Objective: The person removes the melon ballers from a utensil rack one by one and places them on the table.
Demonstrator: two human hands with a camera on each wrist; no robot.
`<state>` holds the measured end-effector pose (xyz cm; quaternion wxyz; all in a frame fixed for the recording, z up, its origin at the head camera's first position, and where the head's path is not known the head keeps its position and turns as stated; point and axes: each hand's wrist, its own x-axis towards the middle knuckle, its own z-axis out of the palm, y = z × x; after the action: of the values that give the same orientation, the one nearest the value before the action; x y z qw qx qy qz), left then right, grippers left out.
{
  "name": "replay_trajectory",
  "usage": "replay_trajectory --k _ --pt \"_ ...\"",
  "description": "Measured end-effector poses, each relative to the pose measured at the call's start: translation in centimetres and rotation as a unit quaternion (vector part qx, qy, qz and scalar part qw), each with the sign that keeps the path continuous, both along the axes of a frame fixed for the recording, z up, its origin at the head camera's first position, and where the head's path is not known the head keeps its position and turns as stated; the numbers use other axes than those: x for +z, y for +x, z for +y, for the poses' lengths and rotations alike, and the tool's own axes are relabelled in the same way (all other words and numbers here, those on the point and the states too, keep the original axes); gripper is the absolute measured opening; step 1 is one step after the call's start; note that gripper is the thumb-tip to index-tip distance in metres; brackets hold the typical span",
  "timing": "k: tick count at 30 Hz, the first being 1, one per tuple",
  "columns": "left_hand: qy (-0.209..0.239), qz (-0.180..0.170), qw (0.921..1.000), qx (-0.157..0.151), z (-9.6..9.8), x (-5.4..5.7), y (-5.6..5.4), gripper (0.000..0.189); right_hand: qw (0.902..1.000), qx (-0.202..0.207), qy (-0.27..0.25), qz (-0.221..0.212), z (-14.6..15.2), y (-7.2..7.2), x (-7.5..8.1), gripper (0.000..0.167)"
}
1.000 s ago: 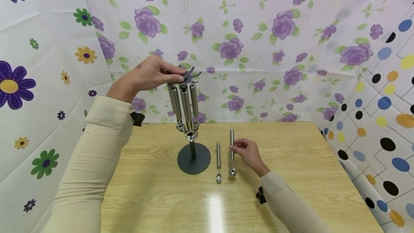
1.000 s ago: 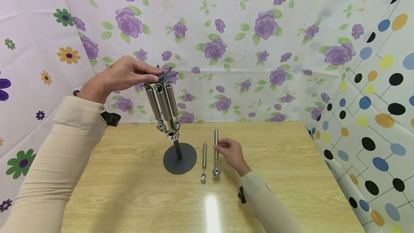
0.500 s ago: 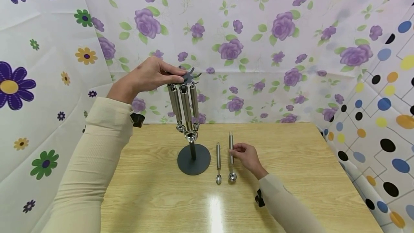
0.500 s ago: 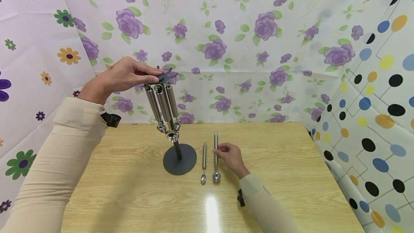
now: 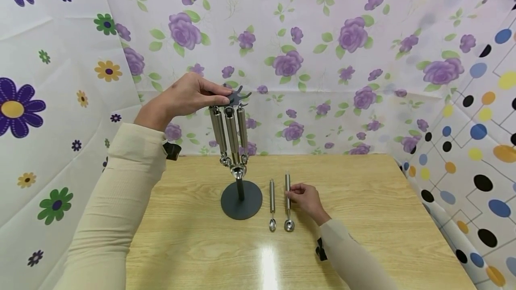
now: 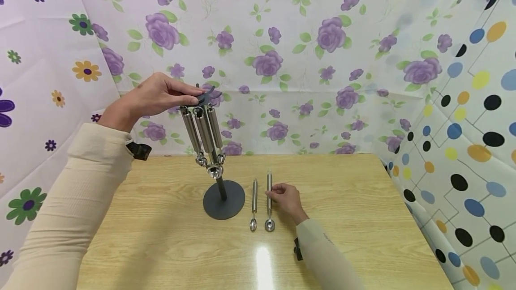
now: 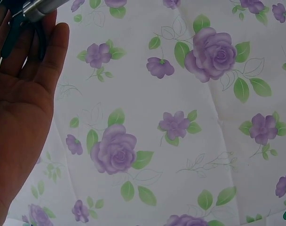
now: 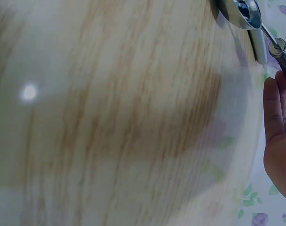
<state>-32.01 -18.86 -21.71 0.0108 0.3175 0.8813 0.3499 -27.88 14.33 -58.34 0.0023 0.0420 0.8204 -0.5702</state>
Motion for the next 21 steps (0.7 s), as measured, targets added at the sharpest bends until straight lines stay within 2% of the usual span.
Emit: replay_trajectory --k 9,21 --pt "-0.010 0.001 0.9999 0.011 0.0 0.0 0.0 0.028 0.9980 -0.014 0.059 -0.019 -0.5 -0.2 -0.1 0.022" --pt "-0.010 0.000 0.9999 0.012 0.0 0.0 -0.1 0.028 0.9961 -0.027 0.056 -0.062 -1.4 -0.2 0.0 0.020"
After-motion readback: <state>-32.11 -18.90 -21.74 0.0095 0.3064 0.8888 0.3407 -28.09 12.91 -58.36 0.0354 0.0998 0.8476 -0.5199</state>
